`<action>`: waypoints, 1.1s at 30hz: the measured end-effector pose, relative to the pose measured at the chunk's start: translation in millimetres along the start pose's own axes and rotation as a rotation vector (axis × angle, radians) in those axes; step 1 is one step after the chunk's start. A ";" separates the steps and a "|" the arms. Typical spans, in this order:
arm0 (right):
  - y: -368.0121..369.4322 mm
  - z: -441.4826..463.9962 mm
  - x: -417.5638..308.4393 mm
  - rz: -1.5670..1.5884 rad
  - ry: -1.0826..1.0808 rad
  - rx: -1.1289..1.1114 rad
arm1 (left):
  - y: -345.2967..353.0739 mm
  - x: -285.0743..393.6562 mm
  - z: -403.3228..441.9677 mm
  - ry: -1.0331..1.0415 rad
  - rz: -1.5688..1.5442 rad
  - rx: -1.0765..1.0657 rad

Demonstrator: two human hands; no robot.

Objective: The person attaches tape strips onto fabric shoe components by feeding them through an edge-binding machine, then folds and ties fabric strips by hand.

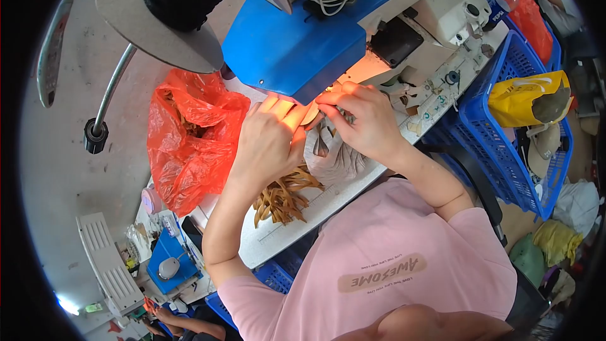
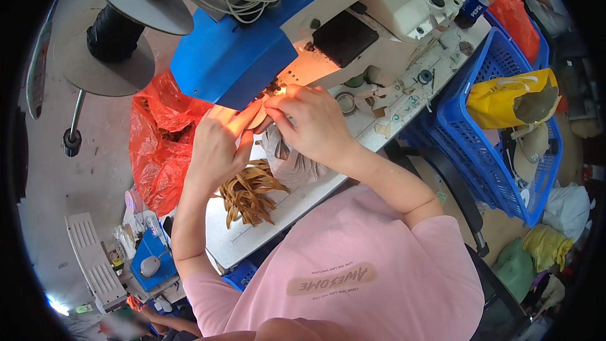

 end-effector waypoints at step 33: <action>-0.2 -1.4 1.5 0.070 0.023 0.028 | 5.8 15.4 -2.7 -0.012 0.062 0.159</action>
Point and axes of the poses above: each hand's wrist, its own z-axis towards the middle knuckle, its own y-axis out of the palm, x = y × z, the point moved 4 cm from there along z, towards the middle knuckle, and after that the axes turned 15 degrees about -y, right-handed, at the moved point
